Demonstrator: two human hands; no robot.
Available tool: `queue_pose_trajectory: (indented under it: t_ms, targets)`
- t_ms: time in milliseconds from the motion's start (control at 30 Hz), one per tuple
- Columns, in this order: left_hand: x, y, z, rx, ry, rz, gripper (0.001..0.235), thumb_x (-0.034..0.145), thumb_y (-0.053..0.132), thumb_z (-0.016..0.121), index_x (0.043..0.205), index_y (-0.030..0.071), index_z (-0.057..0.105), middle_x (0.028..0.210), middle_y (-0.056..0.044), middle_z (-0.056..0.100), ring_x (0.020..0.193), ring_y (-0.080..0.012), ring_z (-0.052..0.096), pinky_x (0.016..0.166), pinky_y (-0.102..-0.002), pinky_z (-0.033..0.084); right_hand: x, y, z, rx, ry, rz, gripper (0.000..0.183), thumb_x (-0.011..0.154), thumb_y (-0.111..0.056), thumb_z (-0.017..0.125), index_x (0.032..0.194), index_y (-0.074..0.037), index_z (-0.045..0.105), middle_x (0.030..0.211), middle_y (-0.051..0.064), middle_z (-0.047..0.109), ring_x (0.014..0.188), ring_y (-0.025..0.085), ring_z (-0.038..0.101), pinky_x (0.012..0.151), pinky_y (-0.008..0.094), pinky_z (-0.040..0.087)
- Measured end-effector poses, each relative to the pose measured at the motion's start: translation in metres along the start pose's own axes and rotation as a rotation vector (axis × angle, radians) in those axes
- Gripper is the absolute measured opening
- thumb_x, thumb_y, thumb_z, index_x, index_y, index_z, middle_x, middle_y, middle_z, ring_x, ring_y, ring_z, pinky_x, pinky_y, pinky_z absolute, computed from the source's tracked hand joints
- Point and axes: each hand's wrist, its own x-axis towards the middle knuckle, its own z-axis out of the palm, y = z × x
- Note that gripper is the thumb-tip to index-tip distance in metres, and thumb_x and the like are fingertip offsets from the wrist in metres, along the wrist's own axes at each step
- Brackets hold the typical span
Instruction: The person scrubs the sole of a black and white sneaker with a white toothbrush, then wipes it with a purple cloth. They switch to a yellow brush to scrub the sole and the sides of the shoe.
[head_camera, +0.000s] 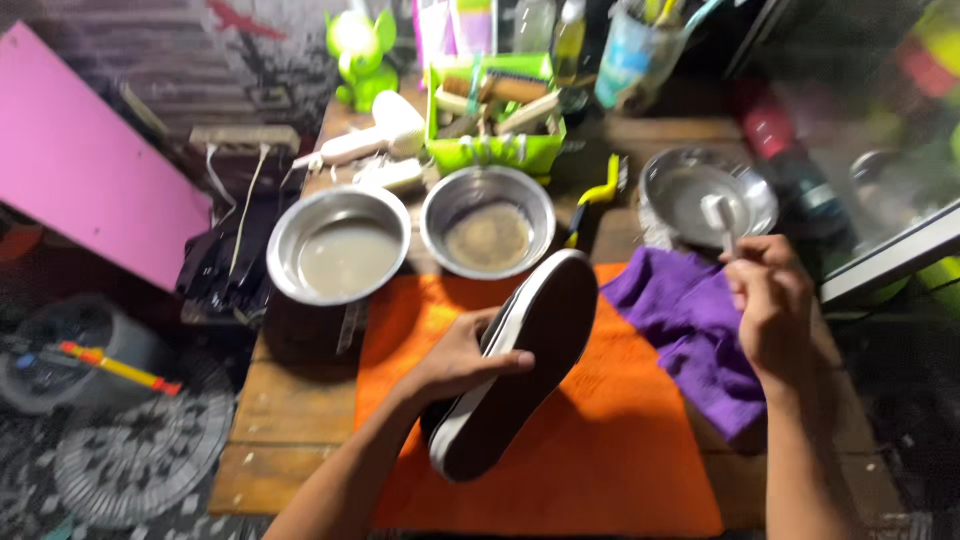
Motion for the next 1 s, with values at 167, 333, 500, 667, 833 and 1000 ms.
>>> queue_pose_trajectory:
  t_ms: [167, 333, 500, 667, 833, 1000]
  targets:
    - [0.011, -0.035, -0.006, -0.115, 0.034, 0.099, 0.028, 0.09, 0.031, 0.08, 0.074, 0.016, 0.062, 0.058, 0.009, 0.056, 0.054, -0.0019, 0.049, 0.053, -0.015, 0.039, -0.053, 0.065, 0.046, 0.353, -0.34, -0.299, 0.061, 0.085, -0.056, 0.062, 0.121, -0.007, 0.065, 0.1, 0.006, 0.065, 0.079, 0.01, 0.057, 0.074, 0.024, 0.048]
    - [0.015, -0.051, -0.01, -0.217, 0.047, 0.046, 0.039, 0.107, 0.035, 0.062, 0.074, 0.015, 0.06, 0.053, 0.005, 0.057, 0.047, -0.003, 0.051, 0.048, -0.016, 0.043, -0.076, -0.016, 0.063, -0.18, -0.423, -0.581, 0.01, 0.094, -0.028, 0.067, 0.095, -0.02, 0.072, 0.071, -0.004, 0.06, 0.062, 0.015, 0.063, 0.079, 0.034, 0.044]
    - [0.007, -0.04, -0.005, -0.461, 0.066, -0.029, 0.035, 0.105, 0.034, 0.066, 0.08, 0.009, 0.067, 0.054, -0.003, 0.063, 0.044, -0.007, 0.06, 0.043, -0.02, 0.05, -0.054, -0.033, 0.094, 0.745, -0.247, 0.8, 0.038, 0.081, 0.004, 0.063, 0.106, -0.013, 0.04, 0.074, 0.005, 0.054, 0.064, 0.021, 0.056, 0.063, 0.031, 0.046]
    - [0.024, -0.122, -0.024, -0.457, 0.085, -0.091, 0.041, 0.108, 0.039, 0.06, 0.082, 0.009, 0.07, 0.058, -0.001, 0.065, 0.047, -0.0062, 0.062, 0.045, -0.019, 0.052, -0.052, -0.038, 0.069, -0.235, -0.262, -0.556, 0.017, 0.091, -0.03, 0.073, 0.102, -0.018, 0.071, 0.08, 0.0, 0.071, 0.075, 0.018, 0.067, 0.078, 0.033, 0.043]
    - [0.029, -0.123, -0.022, -0.487, 0.055, -0.096, 0.043, 0.106, 0.041, 0.062, 0.085, 0.006, 0.074, 0.061, -0.009, 0.068, 0.049, -0.0133, 0.062, 0.047, -0.023, 0.054, -0.054, -0.016, 0.09, -0.227, -0.402, -0.656, 0.021, 0.084, -0.023, 0.079, 0.103, -0.018, 0.074, 0.068, 0.004, 0.066, 0.064, 0.022, 0.064, 0.075, 0.037, 0.046]
    - [0.018, -0.022, -0.008, -0.319, 0.259, -0.304, 0.052, 0.098, 0.061, 0.065, 0.072, 0.016, 0.064, 0.054, -0.001, 0.062, 0.045, -0.0042, 0.056, 0.043, -0.017, 0.046, -0.053, -0.017, 0.072, -0.183, -0.271, -0.468, 0.027, 0.097, -0.029, 0.072, 0.118, -0.014, 0.067, 0.077, 0.007, 0.067, 0.069, 0.025, 0.06, 0.083, 0.043, 0.045]
